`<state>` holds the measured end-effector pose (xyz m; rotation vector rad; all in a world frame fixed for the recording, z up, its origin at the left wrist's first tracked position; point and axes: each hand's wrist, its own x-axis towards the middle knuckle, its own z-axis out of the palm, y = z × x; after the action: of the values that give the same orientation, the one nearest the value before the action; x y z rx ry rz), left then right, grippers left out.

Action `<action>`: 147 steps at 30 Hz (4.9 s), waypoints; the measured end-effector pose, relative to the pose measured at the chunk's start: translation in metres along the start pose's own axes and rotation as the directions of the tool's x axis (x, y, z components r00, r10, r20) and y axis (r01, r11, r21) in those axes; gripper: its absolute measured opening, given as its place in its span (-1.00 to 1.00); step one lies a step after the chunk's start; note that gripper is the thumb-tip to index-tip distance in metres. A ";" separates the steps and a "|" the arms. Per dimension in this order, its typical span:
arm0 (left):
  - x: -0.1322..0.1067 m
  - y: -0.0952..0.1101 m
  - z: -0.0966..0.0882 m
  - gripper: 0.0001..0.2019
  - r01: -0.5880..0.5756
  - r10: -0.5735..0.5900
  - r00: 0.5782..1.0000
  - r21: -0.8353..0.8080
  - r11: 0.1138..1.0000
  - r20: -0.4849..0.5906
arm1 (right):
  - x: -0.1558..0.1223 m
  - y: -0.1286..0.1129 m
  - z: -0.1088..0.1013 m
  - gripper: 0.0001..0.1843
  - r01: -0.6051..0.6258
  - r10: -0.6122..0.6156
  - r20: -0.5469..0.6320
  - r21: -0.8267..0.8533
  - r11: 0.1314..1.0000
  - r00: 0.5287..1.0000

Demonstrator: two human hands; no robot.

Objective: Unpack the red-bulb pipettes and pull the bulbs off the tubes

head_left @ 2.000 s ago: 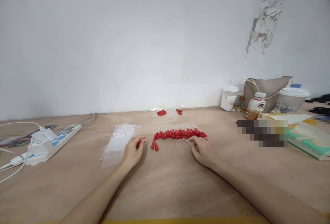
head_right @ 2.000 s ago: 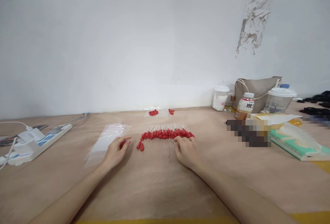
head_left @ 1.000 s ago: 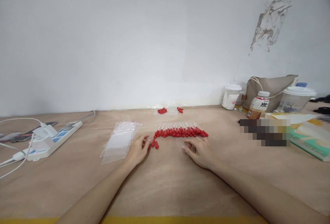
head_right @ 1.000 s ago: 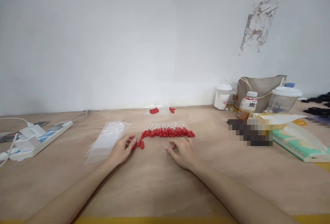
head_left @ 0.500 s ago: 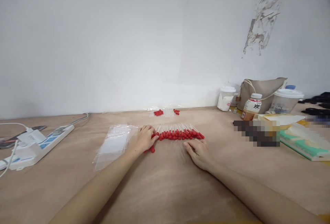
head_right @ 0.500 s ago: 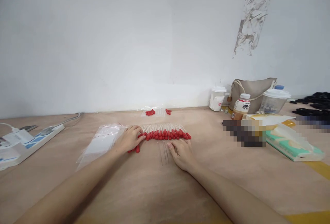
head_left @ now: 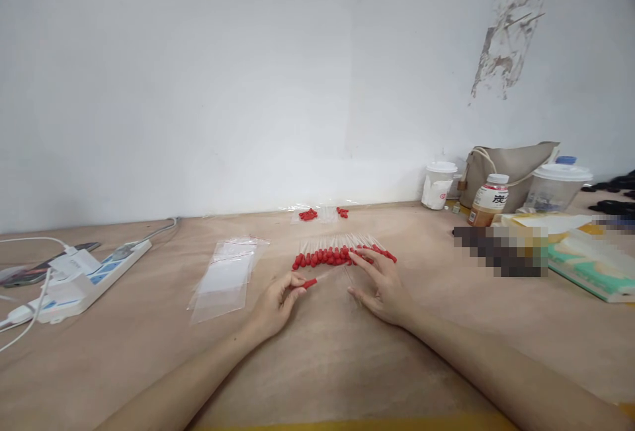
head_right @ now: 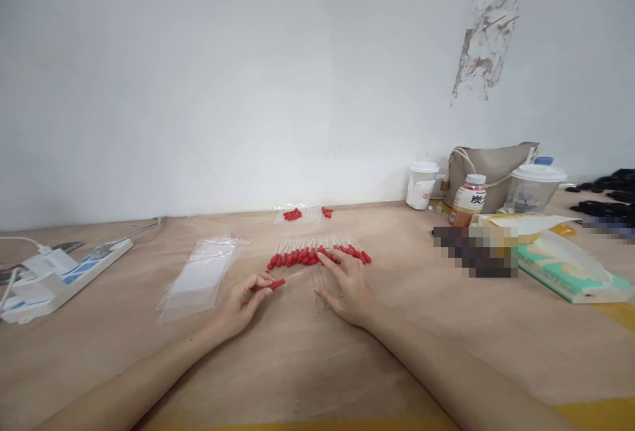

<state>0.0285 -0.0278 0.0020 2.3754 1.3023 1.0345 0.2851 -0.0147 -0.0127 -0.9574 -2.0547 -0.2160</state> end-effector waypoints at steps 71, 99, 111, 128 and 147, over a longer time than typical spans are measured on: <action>-0.002 0.002 -0.012 -0.81 -0.055 0.059 0.998 0.406 0.912 0.003 | 0.008 -0.012 0.013 -0.68 -0.301 0.276 0.218 0.090 0.949 0.936; 0.066 -0.023 -0.006 -0.70 0.360 -0.325 0.931 0.542 0.759 -0.164 | 0.004 -0.004 0.014 -0.72 -0.601 0.547 0.302 0.124 0.789 0.780; 0.033 -0.013 -0.010 -0.76 0.249 -0.183 0.961 0.359 0.899 -0.208 | 0.000 -0.003 0.017 -0.76 -0.504 0.456 0.247 0.186 0.843 0.855; -0.005 0.000 0.016 -0.86 -0.436 0.460 0.884 0.201 0.877 -0.089 | 0.002 -0.008 0.008 -0.73 0.217 -0.218 0.061 0.019 0.976 0.974; 0.001 0.012 0.016 -0.82 -0.394 0.392 0.917 0.288 0.873 0.068 | 0.001 -0.019 0.008 -0.79 0.263 -0.263 0.056 0.002 0.965 0.963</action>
<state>0.0475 -0.0319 -0.0032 2.9612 1.0525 0.9824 0.2663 -0.0235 -0.0141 -0.6974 -2.2313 -0.3385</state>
